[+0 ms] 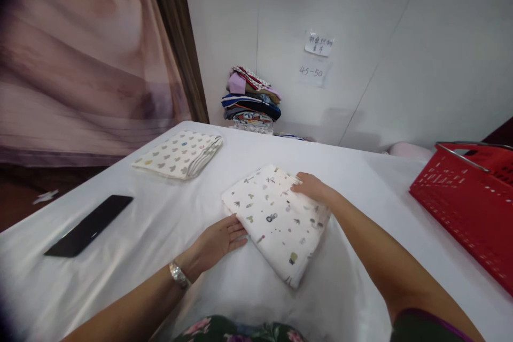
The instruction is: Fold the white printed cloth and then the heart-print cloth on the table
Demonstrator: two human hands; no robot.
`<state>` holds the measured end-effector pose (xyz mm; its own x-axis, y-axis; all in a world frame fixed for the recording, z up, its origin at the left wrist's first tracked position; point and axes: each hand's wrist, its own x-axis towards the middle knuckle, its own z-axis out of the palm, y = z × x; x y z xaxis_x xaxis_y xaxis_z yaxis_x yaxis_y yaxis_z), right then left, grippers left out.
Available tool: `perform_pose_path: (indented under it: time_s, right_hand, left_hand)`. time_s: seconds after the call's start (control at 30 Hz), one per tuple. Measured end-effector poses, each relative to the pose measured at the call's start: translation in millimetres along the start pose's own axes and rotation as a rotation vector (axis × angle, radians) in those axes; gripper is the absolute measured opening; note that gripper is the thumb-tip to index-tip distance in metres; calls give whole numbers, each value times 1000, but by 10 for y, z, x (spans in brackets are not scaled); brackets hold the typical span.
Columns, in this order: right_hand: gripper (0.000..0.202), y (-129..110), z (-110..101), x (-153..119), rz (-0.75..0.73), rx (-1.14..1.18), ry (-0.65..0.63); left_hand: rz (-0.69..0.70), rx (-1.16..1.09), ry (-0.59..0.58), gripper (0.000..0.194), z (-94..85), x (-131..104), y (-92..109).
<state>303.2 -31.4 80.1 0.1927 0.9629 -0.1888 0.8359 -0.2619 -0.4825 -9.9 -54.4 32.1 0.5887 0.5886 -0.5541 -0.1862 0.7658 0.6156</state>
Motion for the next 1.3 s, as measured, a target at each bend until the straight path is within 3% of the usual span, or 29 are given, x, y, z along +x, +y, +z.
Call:
perform_pose_path:
  time_s: [0.1,0.2,0.37,0.67,0.77,0.9,1.03,1.13,1.3]
  right_hand:
    - [28,-358,106,-337,-103,-385,23]
    - [17,-638,349,-713,-264,-600,122]
    - [42,-820,788,-1125,-464,-762,190]
    - [78,-892,952,-1330,-409,-712,216]
    - [79,-905,957,-1342,-366,-710,226]
    - [67,-843,795,-1199,-302,-590,209]
    - [64,-631,406,-1020,-179,-219,138]
    - [63,-407,99,-1066,-115,19,153]
    - [64,-86,-324,-1451,-104,146,321]
  left_hand:
    - [19,-35,-4,32,37,28,2]
    - [46,-93,-17,28,85,42,-7]
    - [66,-152,37,21,167,53,-19]
    - [95,-181,42,14,229,99,-37]
    - [107,-179,82,10,307,93,4]
    - [157,-145,30,6,457,62,136]
    - [281,14,-33,19,521,76,191]
    - [387,306,1,37,432,204,74]
    - [576,1011,-97,33,184,545,-236]
